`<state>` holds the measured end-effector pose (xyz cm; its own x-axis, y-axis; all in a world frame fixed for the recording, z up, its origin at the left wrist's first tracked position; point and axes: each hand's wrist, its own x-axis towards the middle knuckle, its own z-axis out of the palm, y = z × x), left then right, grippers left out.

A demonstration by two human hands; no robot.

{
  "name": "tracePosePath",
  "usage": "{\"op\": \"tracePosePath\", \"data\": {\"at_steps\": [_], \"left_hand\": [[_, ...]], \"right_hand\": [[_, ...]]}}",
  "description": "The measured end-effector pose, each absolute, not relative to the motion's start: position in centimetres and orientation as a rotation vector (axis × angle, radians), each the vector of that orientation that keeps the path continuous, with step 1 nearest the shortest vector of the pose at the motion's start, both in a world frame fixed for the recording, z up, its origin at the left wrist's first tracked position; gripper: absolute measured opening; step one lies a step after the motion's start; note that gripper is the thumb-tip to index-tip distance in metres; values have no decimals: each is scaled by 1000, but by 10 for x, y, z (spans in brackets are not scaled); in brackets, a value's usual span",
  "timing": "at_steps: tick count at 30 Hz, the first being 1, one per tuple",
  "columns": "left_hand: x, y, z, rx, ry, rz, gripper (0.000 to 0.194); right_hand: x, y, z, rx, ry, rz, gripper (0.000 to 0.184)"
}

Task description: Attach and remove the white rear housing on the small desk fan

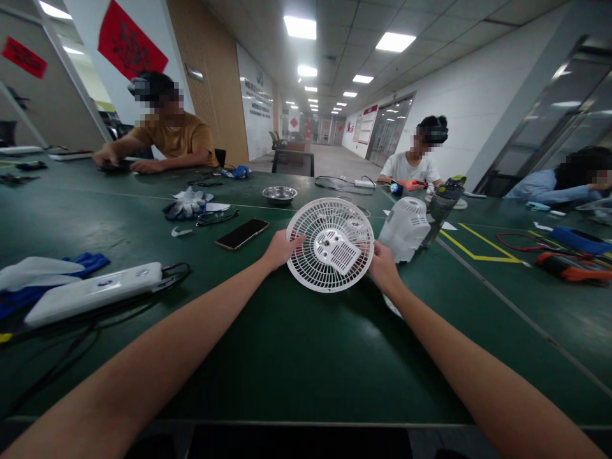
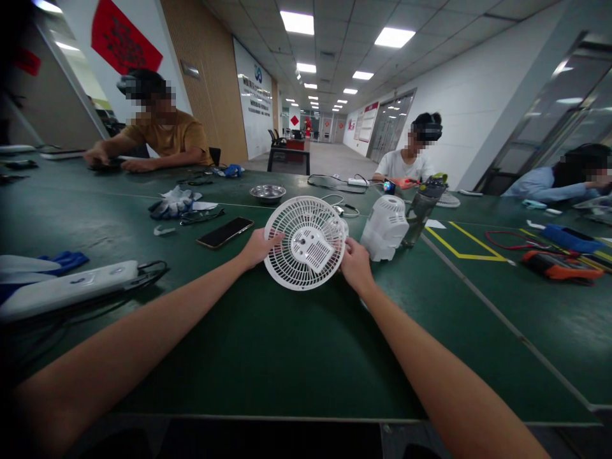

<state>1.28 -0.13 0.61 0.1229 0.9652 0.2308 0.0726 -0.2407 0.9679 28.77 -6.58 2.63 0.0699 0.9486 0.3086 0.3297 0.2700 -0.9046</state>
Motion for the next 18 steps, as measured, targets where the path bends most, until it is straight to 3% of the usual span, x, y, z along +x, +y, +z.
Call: {"op": "tracePosePath", "data": {"at_steps": [3, 6, 10, 18], "left_hand": [[12, -1, 6, 1516, 1061, 1243, 28], [12, -3, 7, 1522, 1072, 1244, 28], [12, -4, 8, 1534, 1072, 1234, 27], [11, 1, 5, 1538, 1079, 1218, 26]], "right_hand": [[302, -61, 31, -1315, -1575, 159, 31], [314, -55, 29, -1312, -1648, -21, 49], [323, -43, 15, -1297, -1888, 150, 77], [325, -37, 5, -1324, -1918, 357, 81]]}}
